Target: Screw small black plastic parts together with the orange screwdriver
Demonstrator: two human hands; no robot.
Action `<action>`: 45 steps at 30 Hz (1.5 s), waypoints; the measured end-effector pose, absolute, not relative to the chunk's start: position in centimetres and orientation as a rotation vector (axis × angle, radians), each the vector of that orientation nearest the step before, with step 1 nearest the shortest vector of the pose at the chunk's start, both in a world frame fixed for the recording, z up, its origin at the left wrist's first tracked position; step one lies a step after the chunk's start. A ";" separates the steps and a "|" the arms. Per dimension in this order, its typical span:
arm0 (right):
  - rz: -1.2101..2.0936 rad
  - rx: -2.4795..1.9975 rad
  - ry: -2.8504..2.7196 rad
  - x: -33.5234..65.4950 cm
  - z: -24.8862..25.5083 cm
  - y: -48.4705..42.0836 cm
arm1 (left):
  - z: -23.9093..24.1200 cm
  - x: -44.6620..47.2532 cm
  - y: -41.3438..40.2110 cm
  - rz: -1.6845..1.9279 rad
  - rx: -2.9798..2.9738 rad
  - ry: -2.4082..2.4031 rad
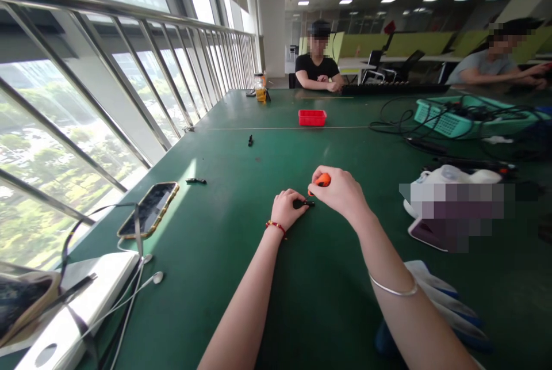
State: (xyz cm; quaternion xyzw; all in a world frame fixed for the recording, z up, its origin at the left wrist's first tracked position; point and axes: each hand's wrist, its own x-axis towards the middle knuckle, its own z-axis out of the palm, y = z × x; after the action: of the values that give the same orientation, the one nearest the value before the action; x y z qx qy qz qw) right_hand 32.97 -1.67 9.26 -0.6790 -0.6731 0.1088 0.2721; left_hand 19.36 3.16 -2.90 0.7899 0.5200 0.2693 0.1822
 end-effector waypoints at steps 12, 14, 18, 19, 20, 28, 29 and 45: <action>0.276 -1.767 -1.934 37.3 4.8 0.9 | -2.8 19.4 2.7 0.786 2.287 1.451; 0.287 -1.800 -1.942 37.6 2.1 1.2 | -2.6 19.6 2.5 0.791 2.327 1.438; 0.330 -1.737 -1.985 37.4 -1.8 0.8 | -2.6 19.7 2.5 0.761 2.383 1.403; 0.330 -1.715 -1.992 37.3 -2.3 0.7 | -2.6 19.7 2.5 0.755 2.384 1.402; 0.326 -1.689 -1.999 37.3 -2.6 0.7 | -2.6 19.7 2.5 0.752 2.381 1.406; 0.327 -1.575 -2.008 37.4 -3.5 1.1 | -2.2 19.8 2.4 0.718 2.402 1.374; 0.332 -1.572 -1.999 37.4 -3.5 1.1 | -2.2 19.8 2.4 0.709 2.410 1.363; 0.409 -1.451 -1.996 37.4 -3.5 0.8 | -2.4 19.4 2.4 0.800 2.313 1.283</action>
State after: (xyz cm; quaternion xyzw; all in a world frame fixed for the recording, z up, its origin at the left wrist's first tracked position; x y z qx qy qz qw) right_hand 37.37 0.78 -3.54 -0.5506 -0.7574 0.1553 0.3147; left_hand 19.41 2.42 -2.36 0.8222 0.4559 0.2844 0.1880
